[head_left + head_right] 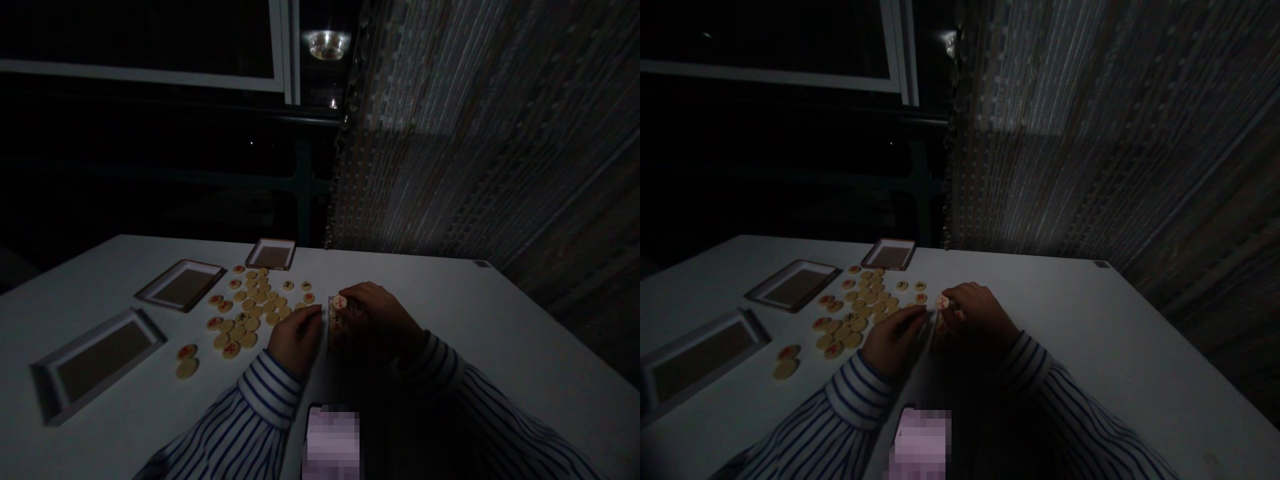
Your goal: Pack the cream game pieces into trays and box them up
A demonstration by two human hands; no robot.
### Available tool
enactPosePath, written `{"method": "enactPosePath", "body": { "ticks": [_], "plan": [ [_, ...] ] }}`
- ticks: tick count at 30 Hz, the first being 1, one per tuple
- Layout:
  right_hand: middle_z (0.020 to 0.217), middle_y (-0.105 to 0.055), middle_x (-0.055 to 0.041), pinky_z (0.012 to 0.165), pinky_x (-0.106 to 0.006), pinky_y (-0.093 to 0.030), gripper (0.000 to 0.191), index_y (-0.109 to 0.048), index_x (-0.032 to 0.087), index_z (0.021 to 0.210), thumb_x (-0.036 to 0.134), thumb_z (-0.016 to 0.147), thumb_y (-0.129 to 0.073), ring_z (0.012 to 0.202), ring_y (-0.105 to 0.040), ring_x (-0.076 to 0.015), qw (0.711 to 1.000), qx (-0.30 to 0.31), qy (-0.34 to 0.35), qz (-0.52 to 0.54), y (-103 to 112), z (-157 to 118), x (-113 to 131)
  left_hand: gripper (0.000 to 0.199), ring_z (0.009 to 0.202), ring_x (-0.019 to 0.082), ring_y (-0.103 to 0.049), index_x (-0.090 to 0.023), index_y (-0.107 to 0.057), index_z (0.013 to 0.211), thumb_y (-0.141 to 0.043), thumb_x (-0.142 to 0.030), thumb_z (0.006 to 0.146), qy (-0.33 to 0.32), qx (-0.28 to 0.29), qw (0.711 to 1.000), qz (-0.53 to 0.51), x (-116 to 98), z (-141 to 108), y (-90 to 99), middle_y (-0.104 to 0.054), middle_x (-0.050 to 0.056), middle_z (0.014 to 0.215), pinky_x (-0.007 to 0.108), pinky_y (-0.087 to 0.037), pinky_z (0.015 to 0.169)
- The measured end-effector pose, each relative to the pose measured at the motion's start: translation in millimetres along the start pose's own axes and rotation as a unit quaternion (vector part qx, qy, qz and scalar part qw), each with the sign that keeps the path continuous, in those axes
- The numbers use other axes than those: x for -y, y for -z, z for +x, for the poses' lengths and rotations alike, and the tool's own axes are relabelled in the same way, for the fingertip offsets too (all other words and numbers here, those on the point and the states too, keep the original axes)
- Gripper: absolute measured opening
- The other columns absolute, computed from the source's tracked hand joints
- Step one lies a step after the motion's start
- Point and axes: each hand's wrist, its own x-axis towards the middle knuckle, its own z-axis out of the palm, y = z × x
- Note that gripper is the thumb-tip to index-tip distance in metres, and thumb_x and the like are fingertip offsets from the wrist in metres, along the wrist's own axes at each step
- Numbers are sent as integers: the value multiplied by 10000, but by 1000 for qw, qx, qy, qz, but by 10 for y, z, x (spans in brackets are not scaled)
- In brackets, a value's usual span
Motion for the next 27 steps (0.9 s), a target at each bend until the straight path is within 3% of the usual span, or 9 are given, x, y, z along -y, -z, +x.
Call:
{"method": "enactPosePath", "body": {
  "ticks": [6, 27],
  "plan": [
    [918, -607, -64, 756, -305, -392, 282, -554, 168, 1010, 305, 780, -465, 843, -525, -170, 1000, 20, 5, -16, -63, -15, -96, 272, 874, 173, -579, -109, -575, 975, -429, -144, 748, -77, 32, 993, 86, 21, -12, -19, -631, 102, 938, 326, -470, 786],
    [918, -624, -50, 748, -282, -358, 262, -571, 182, 979, 294, 799, -417, 841, -540, -162, 993, 86, -33, -72, 14, 54, 19, 312, 866, 179, -577, -115, -560, 986, -388, -104, 726, -107, 85, 984, 112, 54, -20, -46, -631, 101, 927, 326, -472, 772]
  ]
}}
